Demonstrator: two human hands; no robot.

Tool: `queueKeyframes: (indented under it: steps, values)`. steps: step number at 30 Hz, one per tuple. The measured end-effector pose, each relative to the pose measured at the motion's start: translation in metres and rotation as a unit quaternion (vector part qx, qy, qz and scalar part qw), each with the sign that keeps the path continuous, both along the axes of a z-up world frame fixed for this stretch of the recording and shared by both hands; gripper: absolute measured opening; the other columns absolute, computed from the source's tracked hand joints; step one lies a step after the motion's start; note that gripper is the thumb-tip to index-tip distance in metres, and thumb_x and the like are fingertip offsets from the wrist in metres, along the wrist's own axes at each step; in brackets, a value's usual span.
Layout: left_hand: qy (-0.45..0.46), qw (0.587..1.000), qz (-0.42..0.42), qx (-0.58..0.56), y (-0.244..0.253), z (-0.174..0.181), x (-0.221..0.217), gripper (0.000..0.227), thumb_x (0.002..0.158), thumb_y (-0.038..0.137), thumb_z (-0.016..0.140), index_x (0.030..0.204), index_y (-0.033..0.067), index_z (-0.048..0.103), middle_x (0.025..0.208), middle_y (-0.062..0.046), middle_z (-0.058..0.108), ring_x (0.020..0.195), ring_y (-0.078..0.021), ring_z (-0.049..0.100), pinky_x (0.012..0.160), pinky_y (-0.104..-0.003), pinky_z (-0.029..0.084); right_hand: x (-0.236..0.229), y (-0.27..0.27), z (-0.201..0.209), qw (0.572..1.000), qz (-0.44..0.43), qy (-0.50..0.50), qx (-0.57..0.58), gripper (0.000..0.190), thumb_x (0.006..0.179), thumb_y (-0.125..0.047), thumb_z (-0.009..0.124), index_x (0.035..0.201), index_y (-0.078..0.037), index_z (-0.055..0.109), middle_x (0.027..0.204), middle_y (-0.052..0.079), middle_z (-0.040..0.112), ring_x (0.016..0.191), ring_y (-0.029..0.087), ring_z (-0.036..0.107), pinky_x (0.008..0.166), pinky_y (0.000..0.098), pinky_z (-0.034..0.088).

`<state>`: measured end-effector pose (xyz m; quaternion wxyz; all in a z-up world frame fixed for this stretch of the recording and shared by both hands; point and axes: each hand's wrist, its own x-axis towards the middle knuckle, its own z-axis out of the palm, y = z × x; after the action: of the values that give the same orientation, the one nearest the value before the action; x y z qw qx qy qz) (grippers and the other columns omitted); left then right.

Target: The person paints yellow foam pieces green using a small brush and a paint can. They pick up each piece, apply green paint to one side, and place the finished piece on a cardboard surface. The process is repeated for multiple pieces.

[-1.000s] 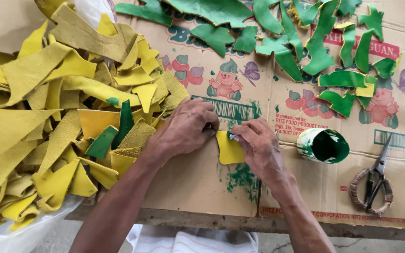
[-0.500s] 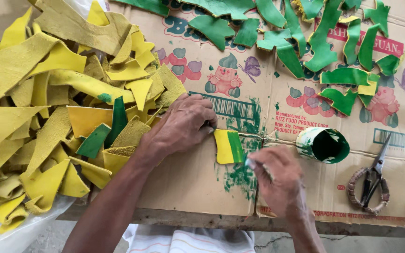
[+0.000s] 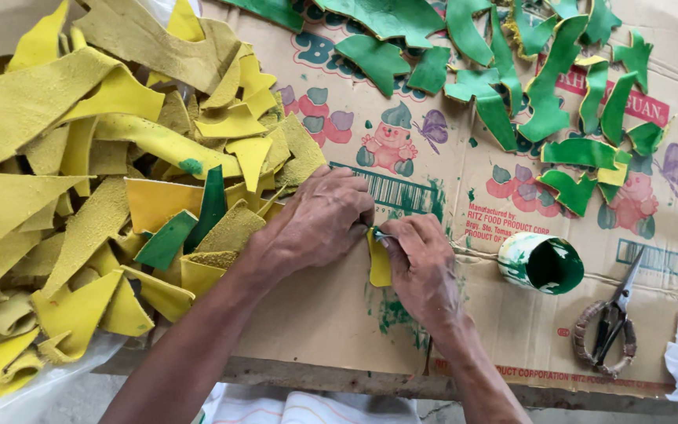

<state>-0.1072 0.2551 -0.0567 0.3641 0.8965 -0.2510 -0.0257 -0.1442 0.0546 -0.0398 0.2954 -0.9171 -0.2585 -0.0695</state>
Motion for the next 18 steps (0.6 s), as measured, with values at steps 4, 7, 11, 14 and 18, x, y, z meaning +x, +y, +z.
queueKeyframes:
  steps: [4,7,11,14,18]
  values:
    - [0.004,1.0,0.0,-0.025,0.002,-0.004,0.0,0.006,0.074,0.016,0.075,0.078,0.0116,0.073,0.086,-0.004,0.064,0.096,-0.026,0.06,0.086,-0.043,0.043,0.006,0.001,0.001,0.999,0.04,-0.006,0.019,0.028,0.08,0.008,0.073,0.106,-0.004,0.068,0.094,0.01,0.064,0.088,0.03,0.062,0.076,0.0403,0.052]
    - [0.01,0.999,-0.004,-0.031,0.003,-0.005,0.001,0.003,0.075,0.014,0.074,0.078,0.0132,0.074,0.086,-0.002,0.065,0.096,-0.0247,0.061,0.086,-0.042,0.044,0.009,0.001,0.003,0.998,0.061,0.009,0.015,0.028,0.079,0.007,0.075,0.104,-0.005,0.07,0.088,0.009,0.063,0.083,0.028,0.061,0.072,0.0377,0.052]
    - [0.011,0.999,0.007,-0.029,0.001,-0.004,0.001,0.003,0.076,0.016,0.075,0.076,0.0131,0.074,0.085,-0.003,0.066,0.095,-0.0257,0.061,0.087,-0.043,0.044,0.01,-0.003,0.003,0.995,0.096,0.003,0.021,0.026,0.08,0.007,0.074,0.103,-0.005,0.069,0.092,0.009,0.064,0.085,0.028,0.061,0.073,0.0382,0.052]
    - [0.03,0.999,0.012,-0.018,0.0,0.0,0.0,0.004,0.073,0.016,0.074,0.075,0.0131,0.075,0.084,-0.003,0.067,0.094,-0.0254,0.061,0.087,-0.044,0.044,0.004,-0.01,0.005,0.993,0.117,0.014,0.018,0.026,0.082,0.01,0.071,0.104,-0.004,0.069,0.094,0.009,0.064,0.085,0.029,0.061,0.073,0.0382,0.052]
    - [0.025,0.999,0.014,-0.014,-0.001,0.002,0.0,0.003,0.074,0.015,0.073,0.073,0.0126,0.073,0.083,-0.002,0.067,0.093,-0.025,0.061,0.088,-0.043,0.044,-0.017,-0.019,0.008,0.991,0.127,0.04,0.002,0.031,0.077,0.011,0.07,0.104,-0.004,0.07,0.094,0.01,0.063,0.086,0.03,0.061,0.072,0.0391,0.051]
